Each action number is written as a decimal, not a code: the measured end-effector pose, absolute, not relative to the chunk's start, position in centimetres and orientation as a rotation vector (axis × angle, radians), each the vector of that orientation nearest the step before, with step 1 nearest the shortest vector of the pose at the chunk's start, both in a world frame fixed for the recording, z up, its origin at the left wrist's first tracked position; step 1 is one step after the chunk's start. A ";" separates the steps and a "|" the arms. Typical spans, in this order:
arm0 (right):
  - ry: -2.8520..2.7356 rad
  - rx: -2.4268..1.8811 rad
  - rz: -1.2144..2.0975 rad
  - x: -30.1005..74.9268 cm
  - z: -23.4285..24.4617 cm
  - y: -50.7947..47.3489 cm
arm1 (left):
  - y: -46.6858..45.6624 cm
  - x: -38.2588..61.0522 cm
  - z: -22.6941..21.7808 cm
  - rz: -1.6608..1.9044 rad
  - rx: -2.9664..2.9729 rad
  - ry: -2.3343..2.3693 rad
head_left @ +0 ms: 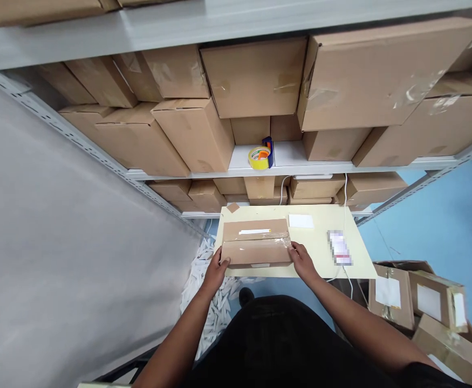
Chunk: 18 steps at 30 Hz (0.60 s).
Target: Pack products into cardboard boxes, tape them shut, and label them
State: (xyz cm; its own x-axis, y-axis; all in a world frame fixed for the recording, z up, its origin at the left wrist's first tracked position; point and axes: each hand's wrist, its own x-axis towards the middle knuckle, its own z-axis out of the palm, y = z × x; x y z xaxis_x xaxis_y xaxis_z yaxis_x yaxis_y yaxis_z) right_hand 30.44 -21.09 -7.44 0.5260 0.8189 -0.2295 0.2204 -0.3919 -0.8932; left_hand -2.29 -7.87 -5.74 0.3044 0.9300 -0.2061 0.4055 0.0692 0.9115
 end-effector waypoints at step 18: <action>-0.328 -1.999 0.949 29.5 -9.7 -25.3 | 4.1 -1.9 -0.7 0.577 2.007 1.134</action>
State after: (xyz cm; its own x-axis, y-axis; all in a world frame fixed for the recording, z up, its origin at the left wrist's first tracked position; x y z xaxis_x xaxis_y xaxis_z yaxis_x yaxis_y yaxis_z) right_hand 29.48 -25.30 -9.66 0.6739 0.5454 -0.4984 -0.1218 -0.5834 -0.8030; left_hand -1.93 4.11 -0.68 0.5067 0.8618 0.0227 0.5254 -0.3296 0.7844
